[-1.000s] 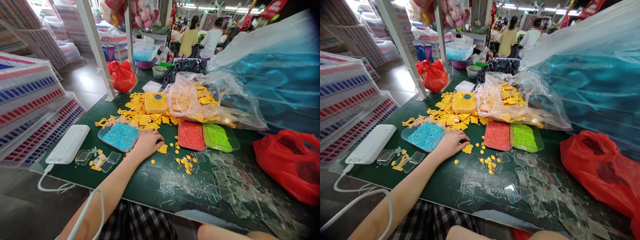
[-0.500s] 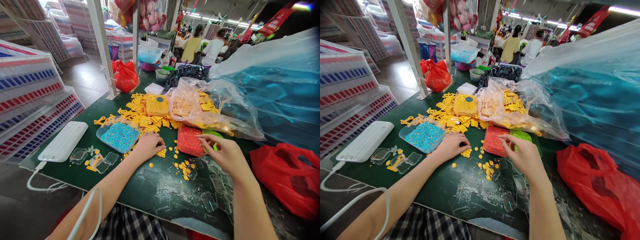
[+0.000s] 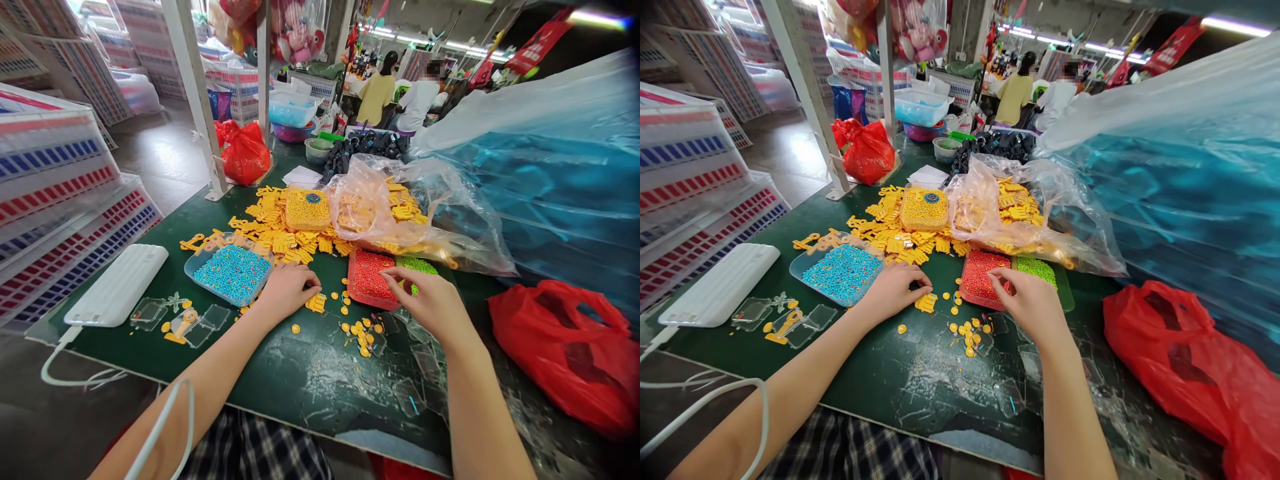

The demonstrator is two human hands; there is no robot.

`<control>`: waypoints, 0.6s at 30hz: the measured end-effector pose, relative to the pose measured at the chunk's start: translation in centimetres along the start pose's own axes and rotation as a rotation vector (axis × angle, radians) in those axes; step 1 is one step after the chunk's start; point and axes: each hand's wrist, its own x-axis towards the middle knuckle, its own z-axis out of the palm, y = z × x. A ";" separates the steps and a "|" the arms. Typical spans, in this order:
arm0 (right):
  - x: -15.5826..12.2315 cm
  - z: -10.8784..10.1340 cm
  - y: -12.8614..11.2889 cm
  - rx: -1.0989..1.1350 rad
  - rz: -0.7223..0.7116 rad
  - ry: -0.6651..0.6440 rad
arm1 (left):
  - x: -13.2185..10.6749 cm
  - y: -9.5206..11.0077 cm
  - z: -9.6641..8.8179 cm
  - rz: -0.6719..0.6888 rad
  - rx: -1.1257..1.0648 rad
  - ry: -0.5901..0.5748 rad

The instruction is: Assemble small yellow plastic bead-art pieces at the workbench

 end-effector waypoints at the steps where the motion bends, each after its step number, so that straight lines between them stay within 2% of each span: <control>1: 0.0 0.2 0.1 -0.010 0.000 0.005 | 0.0 0.0 0.0 0.001 -0.006 0.001; 8: 0.1 1.6 1.0 -0.057 0.003 0.002 | -0.1 0.0 -0.2 0.001 0.000 -0.007; 11: 0.2 2.2 1.2 -0.082 -0.010 -0.023 | -0.2 -0.1 -0.5 0.041 0.021 0.000; 18: 0.4 2.2 1.1 -0.099 -0.049 -0.094 | -0.1 0.1 -0.6 0.091 0.088 -0.057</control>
